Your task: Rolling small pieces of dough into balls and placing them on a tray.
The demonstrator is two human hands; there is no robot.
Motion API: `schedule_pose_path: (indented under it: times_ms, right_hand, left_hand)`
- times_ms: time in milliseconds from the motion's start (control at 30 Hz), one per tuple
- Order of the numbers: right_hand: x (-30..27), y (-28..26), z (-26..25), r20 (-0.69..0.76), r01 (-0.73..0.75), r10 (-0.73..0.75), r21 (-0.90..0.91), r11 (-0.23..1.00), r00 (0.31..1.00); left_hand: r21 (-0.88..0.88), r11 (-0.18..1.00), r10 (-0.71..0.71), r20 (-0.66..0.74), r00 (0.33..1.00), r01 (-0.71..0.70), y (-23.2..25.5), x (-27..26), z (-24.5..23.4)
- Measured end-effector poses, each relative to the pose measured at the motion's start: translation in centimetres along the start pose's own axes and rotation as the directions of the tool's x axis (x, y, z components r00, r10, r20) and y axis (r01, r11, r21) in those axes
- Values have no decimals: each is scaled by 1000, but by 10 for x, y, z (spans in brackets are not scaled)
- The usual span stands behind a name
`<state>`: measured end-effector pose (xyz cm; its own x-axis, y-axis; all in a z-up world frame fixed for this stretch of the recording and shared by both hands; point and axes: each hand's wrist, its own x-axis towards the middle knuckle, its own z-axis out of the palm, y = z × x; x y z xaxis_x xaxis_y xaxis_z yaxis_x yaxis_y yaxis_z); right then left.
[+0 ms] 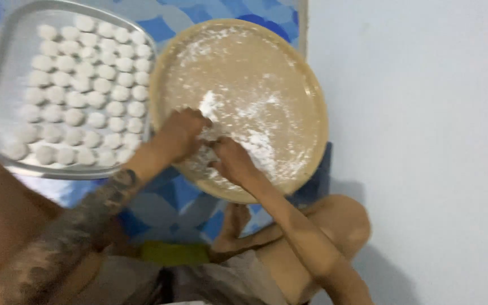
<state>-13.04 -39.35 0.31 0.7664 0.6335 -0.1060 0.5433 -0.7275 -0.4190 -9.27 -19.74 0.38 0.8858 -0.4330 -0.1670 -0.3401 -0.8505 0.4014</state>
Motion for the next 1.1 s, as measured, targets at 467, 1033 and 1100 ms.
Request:
schedule_pose_path:
  times_ms: [467, 1033, 1100]
  right_hand:
    - [-18, -50, -73, 7, -258, 552, 888, 379, 834]
    - [-38, -59, -74, -54, -94, 515, 962, 256, 856]
    - [-37, -63, -79, -155, -52, 472, 917, 396, 868]
  left_hand:
    - [-679, 679, 82, -306, 949, -278, 34, -52, -26]
    - [-821, 462, 44, -355, 934, -334, 38, -64, -39]
    - [-801, 480, 43, -387, 921, -358, 35, -62, -37]
